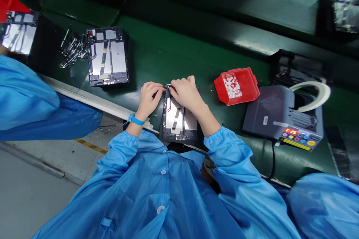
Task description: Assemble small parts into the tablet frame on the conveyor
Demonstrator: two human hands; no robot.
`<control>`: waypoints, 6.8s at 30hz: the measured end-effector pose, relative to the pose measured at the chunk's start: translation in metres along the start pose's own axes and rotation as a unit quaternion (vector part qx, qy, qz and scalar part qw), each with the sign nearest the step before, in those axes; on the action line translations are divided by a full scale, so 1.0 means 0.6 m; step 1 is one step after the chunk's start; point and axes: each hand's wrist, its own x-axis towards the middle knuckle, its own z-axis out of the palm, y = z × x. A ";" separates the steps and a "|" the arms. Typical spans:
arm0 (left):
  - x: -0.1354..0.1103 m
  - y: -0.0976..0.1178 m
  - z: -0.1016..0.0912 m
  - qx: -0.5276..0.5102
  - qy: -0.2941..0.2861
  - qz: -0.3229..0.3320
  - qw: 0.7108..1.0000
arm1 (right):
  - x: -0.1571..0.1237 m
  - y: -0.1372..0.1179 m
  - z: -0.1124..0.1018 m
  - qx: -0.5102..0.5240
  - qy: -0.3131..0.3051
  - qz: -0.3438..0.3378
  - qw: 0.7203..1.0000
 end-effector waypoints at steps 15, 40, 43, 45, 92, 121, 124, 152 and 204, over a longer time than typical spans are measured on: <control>-0.003 0.007 0.014 0.002 -0.022 -0.011 1.000 | 0.033 0.037 -0.012 0.002 -0.139 -0.013 0.990; -0.013 0.013 0.017 0.037 -0.044 0.040 0.998 | 0.025 -0.018 0.011 -0.114 -0.071 0.034 0.990; -0.015 0.018 0.016 0.066 -0.054 0.059 0.995 | 0.018 -0.026 0.014 -0.126 -0.048 0.029 0.990; -0.015 0.021 0.014 0.094 -0.061 0.074 0.991 | 0.015 -0.028 0.013 -0.125 -0.040 0.028 0.991; 0.089 0.081 -0.078 0.364 -0.225 0.326 0.843 | -0.398 0.094 0.037 0.554 0.580 0.365 0.473; 0.018 0.029 -0.041 0.251 -0.197 0.235 0.918 | 0.103 0.053 -0.091 -0.055 -0.333 -0.106 0.935; 0.017 0.025 -0.038 0.244 -0.191 0.237 0.921 | 0.108 0.057 -0.091 -0.059 -0.339 -0.112 0.932; 0.017 0.029 -0.039 0.238 -0.208 0.228 0.921 | 0.124 0.066 -0.082 -0.032 -0.334 -0.118 0.934; 0.001 0.033 -0.019 0.174 -0.166 0.125 0.962 | 0.112 0.060 -0.067 -0.018 -0.182 0.012 0.983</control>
